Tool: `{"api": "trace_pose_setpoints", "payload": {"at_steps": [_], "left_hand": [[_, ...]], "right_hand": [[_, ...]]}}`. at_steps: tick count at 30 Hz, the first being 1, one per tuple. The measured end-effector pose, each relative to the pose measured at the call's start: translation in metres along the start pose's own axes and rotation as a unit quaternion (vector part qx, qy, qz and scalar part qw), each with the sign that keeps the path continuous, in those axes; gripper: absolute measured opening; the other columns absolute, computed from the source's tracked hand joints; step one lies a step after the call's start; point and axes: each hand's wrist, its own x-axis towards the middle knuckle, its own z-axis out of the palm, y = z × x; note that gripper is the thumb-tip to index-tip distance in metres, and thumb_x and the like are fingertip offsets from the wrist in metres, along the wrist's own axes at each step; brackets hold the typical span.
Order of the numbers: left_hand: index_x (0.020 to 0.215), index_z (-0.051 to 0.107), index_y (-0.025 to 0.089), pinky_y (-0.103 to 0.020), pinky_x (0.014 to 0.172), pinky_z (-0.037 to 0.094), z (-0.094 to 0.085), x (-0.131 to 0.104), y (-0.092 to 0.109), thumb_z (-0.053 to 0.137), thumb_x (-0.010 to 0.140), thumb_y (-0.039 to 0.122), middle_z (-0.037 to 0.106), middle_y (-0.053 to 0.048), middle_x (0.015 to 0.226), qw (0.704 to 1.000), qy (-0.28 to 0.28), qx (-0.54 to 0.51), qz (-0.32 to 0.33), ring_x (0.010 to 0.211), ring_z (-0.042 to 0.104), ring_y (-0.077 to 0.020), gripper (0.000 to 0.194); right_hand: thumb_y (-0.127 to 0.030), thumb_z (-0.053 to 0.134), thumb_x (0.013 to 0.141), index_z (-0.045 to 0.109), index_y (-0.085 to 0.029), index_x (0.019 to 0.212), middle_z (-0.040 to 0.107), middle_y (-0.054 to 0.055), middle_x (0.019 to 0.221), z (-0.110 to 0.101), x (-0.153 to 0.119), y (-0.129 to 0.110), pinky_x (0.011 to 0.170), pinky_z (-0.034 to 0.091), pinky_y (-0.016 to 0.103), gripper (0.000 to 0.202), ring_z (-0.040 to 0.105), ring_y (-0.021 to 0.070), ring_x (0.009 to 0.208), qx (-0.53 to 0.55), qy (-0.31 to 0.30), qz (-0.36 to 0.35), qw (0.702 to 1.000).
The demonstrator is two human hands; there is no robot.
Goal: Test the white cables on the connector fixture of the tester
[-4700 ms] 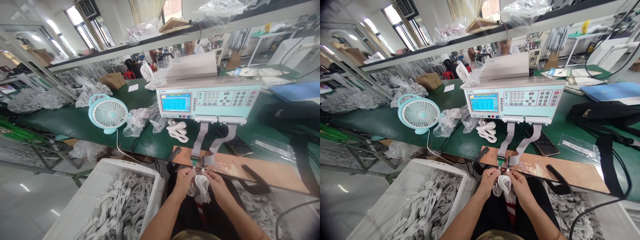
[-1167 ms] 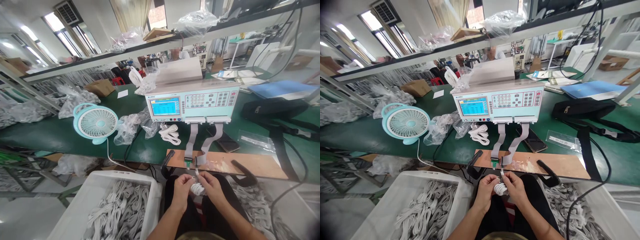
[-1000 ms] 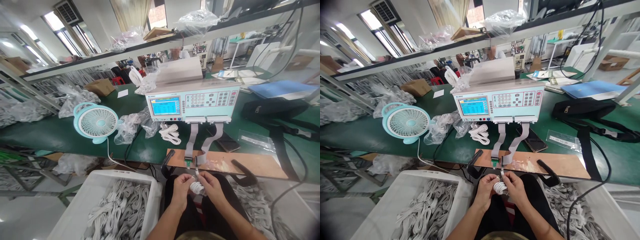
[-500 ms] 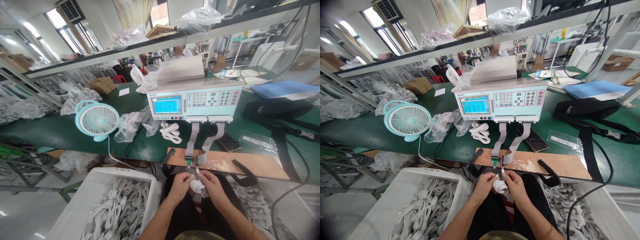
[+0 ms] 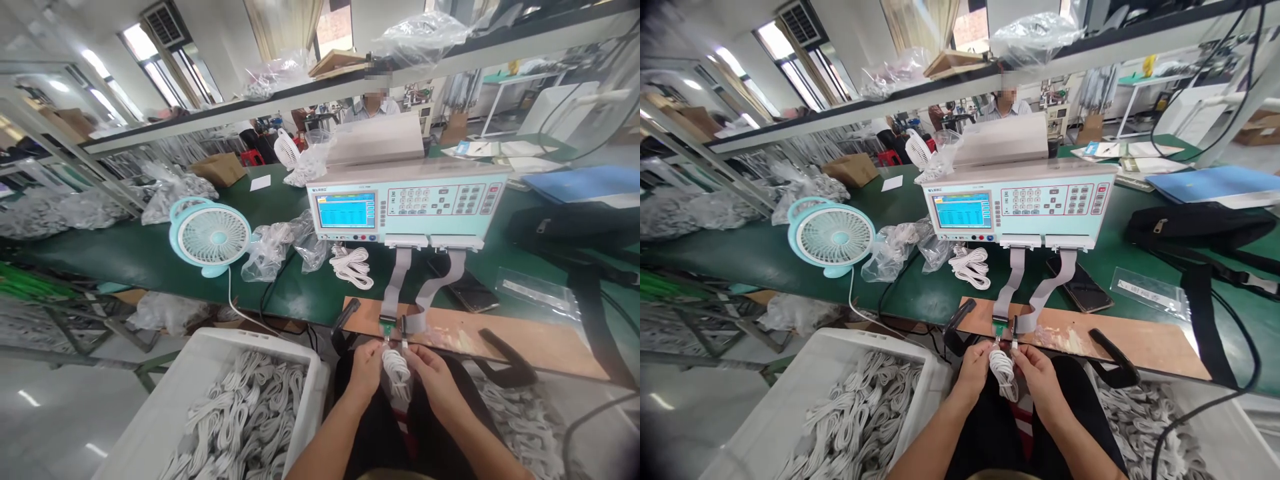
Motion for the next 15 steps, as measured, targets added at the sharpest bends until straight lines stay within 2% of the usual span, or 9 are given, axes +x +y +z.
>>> {"api": "trace_pose_setpoints", "payload": {"at_steps": [5,8,12,15], "left_hand": [[0.052,0.05,0.015,-0.022,0.052,0.027,0.006,-0.002,0.006,0.053,0.074,0.035,0.038,0.003,0.052,0.997,0.031,-0.072,-0.026,0.054,0.032,-0.0097,0.03],[0.053,0.055,0.014,-0.022,0.052,0.029,0.014,-0.006,0.008,0.056,0.072,0.034,0.042,0.003,0.052,0.991,0.068,-0.108,-0.034,0.054,0.035,-0.0099,0.027],[0.058,0.061,0.013,-0.022,0.053,0.033,0.021,-0.006,0.002,0.059,0.071,0.039,0.048,0.001,0.053,0.984,0.112,-0.137,-0.03,0.054,0.039,-0.0104,0.029],[0.06,0.062,0.012,-0.022,0.051,0.033,0.024,-0.003,-0.005,0.059,0.072,0.046,0.049,0.0,0.054,0.984,0.12,-0.127,-0.037,0.054,0.04,-0.0105,0.036]], "right_hand": [[-0.048,0.071,0.068,0.063,-0.017,0.071,0.056,0.0,0.061,-0.004,0.002,0.003,0.055,0.039,0.024,0.032,0.048,0.0143,0.057,-0.026,-0.02,0.004,0.999],[-0.049,0.07,0.069,0.063,-0.018,0.071,0.057,0.001,0.062,-0.003,0.001,0.001,0.057,0.04,0.026,0.032,0.05,0.0166,0.059,-0.037,-0.026,0.0,0.999],[-0.05,0.069,0.068,0.062,-0.019,0.068,0.058,0.002,0.062,0.002,0.0,-0.003,0.058,0.042,0.028,0.032,0.051,0.0182,0.058,-0.041,-0.029,-0.009,0.999],[-0.048,0.073,0.064,0.063,-0.019,0.067,0.06,0.002,0.062,0.002,0.0,-0.008,0.058,0.043,0.028,0.03,0.053,0.0185,0.058,-0.033,-0.018,-0.005,0.999]]}}
